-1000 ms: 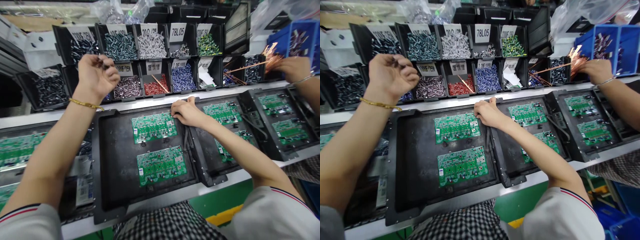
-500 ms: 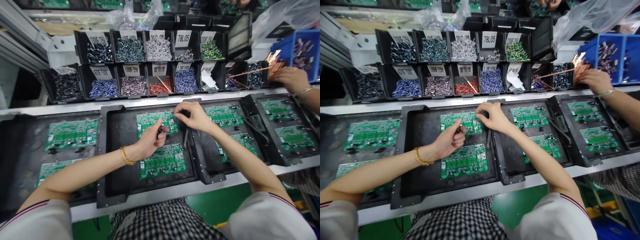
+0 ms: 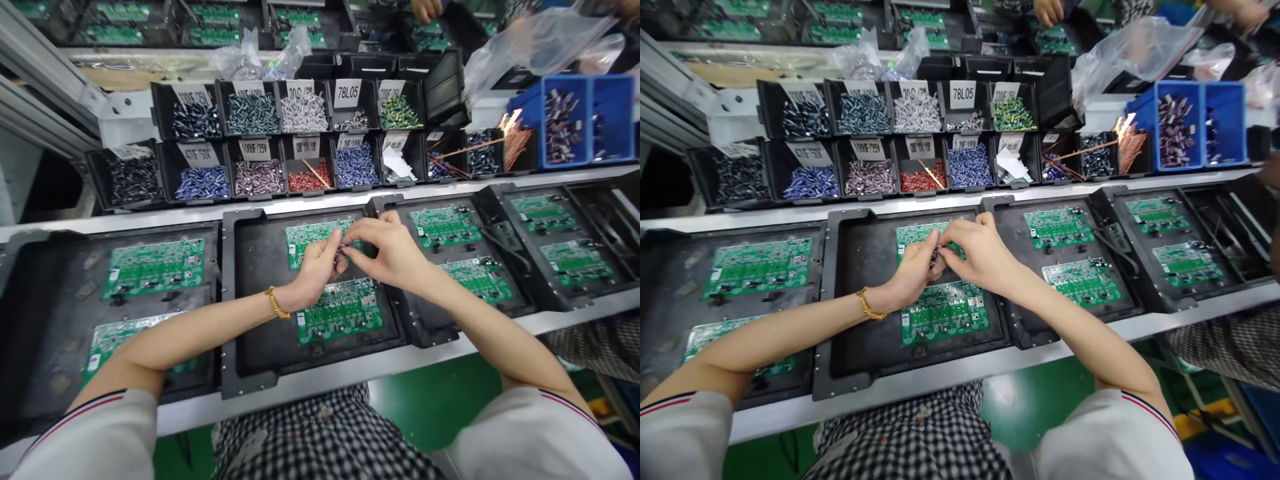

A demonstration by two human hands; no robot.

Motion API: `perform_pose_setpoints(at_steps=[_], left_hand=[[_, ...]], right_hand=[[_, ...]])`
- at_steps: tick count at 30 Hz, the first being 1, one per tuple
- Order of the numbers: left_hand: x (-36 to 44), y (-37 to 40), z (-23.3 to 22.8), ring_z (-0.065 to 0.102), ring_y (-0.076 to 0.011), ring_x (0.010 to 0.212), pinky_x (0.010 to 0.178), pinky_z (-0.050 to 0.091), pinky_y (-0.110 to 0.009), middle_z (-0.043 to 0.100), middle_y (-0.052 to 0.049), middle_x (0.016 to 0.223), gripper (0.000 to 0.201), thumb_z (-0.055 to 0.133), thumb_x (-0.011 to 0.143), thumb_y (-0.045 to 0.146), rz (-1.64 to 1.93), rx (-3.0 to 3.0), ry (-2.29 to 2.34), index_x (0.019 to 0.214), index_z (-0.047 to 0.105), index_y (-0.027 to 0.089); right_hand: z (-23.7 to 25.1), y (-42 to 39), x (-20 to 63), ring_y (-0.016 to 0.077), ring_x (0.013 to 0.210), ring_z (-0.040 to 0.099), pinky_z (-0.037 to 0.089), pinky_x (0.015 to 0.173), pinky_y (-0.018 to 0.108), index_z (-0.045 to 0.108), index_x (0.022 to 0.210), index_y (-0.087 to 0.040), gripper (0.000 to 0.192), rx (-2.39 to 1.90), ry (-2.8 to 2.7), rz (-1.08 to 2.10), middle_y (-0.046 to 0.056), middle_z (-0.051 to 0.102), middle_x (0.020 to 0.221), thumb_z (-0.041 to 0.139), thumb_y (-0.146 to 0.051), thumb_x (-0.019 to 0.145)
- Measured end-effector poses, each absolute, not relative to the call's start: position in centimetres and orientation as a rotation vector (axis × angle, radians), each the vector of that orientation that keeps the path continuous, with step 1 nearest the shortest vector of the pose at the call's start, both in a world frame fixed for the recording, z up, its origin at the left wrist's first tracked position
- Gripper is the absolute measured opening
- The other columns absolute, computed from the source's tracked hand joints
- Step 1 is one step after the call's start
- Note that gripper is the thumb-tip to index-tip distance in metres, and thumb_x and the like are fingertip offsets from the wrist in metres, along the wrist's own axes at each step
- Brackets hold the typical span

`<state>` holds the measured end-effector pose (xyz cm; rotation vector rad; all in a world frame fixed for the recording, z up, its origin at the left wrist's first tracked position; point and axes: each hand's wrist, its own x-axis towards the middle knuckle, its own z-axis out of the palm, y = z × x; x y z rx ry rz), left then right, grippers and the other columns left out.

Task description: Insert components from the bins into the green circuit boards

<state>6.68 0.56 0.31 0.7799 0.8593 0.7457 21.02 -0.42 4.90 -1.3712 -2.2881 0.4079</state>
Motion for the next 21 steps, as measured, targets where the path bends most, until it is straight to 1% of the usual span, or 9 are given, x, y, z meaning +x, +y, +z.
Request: perform_pose_setpoints(at_steps=[2, 4, 6, 8, 10, 13, 18, 19, 21], left_hand=[[6.0, 1.3, 0.7, 0.023, -0.0034, 0.035, 0.039, 0.015, -0.018, 0.035, 0.004, 0.044, 0.052, 0.04, 0.093, 0.05, 0.638, 0.635, 0.86, 0.058, 0.048, 0.013], [5.1, 2.2, 1.1, 0.02, -0.0032, 0.034, 0.038, 0.014, -0.018, 0.036, 0.005, 0.048, 0.047, 0.031, 0.097, 0.044, 0.525, 0.42, 0.88, 0.07, 0.053, 0.012], [4.3, 2.9, 1.2, 0.02, -0.0029, 0.035, 0.038, 0.014, -0.017, 0.036, 0.005, 0.051, 0.035, 0.031, 0.098, 0.03, 0.481, 0.28, 0.915, 0.076, 0.052, 0.012], [3.8, 3.1, 1.1, 0.022, -0.0024, 0.035, 0.038, 0.014, -0.016, 0.038, 0.004, 0.053, 0.027, 0.035, 0.096, 0.02, 0.458, 0.255, 0.935, 0.075, 0.05, 0.012], [3.6, 3.1, 0.8, 0.022, -0.0019, 0.037, 0.038, 0.012, -0.016, 0.042, 0.003, 0.056, 0.026, 0.037, 0.096, 0.019, 0.408, 0.278, 0.904, 0.076, 0.052, 0.011], [3.5, 3.0, 0.4, 0.021, -0.0016, 0.038, 0.038, 0.012, -0.016, 0.046, 0.001, 0.063, 0.028, 0.04, 0.096, 0.026, 0.361, 0.309, 0.809, 0.084, 0.058, 0.01], [3.8, 3.6, 0.1, 0.021, -0.003, 0.041, 0.038, 0.014, -0.016, 0.029, 0.006, 0.057, 0.023, 0.051, 0.092, 0.028, 0.365, 0.361, 0.84, 0.091, 0.065, 0.009], [4.0, 3.8, 0.2, 0.022, -0.003, 0.042, 0.038, 0.015, -0.016, 0.029, 0.005, 0.058, 0.024, 0.05, 0.093, 0.026, 0.375, 0.354, 0.864, 0.091, 0.065, 0.008], [4.1, 4.0, 0.4, 0.029, -0.0032, 0.043, 0.039, 0.02, -0.015, 0.035, 0.004, 0.06, 0.024, 0.045, 0.094, 0.019, 0.392, 0.314, 0.879, 0.095, 0.065, 0.007]], right_hand=[[5.0, 0.3, 21.4, 0.0161, 0.079, 0.059, 0.026, 0.074, 0.033, 0.059, 0.079, -0.019, 0.013, -1.391, -2.322, 0.374, 0.002, 0.068, 0.084, 0.047, -0.023, 0.082], [4.6, 1.7, 22.1, 0.0176, 0.08, 0.057, 0.024, 0.074, 0.033, 0.057, 0.078, -0.019, 0.013, -1.463, -2.35, 0.301, 0.003, 0.066, 0.084, 0.046, -0.025, 0.082], [3.6, 3.5, 22.9, 0.0193, 0.08, 0.055, 0.022, 0.072, 0.034, 0.057, 0.077, -0.018, 0.014, -1.561, -2.404, 0.234, 0.004, 0.065, 0.083, 0.046, -0.026, 0.082], [2.2, 5.4, 23.6, 0.0199, 0.079, 0.054, 0.02, 0.071, 0.034, 0.056, 0.076, -0.017, 0.015, -1.615, -2.489, 0.249, 0.005, 0.064, 0.082, 0.045, -0.026, 0.082], [0.7, 6.7, 24.0, 0.0198, 0.08, 0.053, 0.019, 0.07, 0.033, 0.056, 0.075, -0.016, 0.017, -1.616, -2.561, 0.307, 0.005, 0.063, 0.083, 0.044, -0.027, 0.082], [-0.7, 7.7, 24.0, 0.0205, 0.083, 0.053, 0.017, 0.07, 0.034, 0.056, 0.075, -0.017, 0.017, -1.586, -2.613, 0.343, 0.004, 0.063, 0.084, 0.045, -0.027, 0.081], [-1.1, 7.6, 23.8, 0.0214, 0.086, 0.052, 0.016, 0.072, 0.035, 0.057, 0.077, -0.017, 0.018, -1.589, -2.621, 0.282, 0.003, 0.064, 0.086, 0.044, -0.029, 0.082], [-1.1, 7.6, 23.8, 0.0215, 0.086, 0.052, 0.017, 0.073, 0.036, 0.057, 0.077, -0.017, 0.019, -1.589, -2.628, 0.262, 0.004, 0.064, 0.086, 0.043, -0.029, 0.083], [-1.1, 7.5, 23.8, 0.0217, 0.086, 0.051, 0.017, 0.074, 0.036, 0.057, 0.078, -0.018, 0.02, -1.576, -2.645, 0.232, 0.004, 0.064, 0.088, 0.042, -0.03, 0.084]])
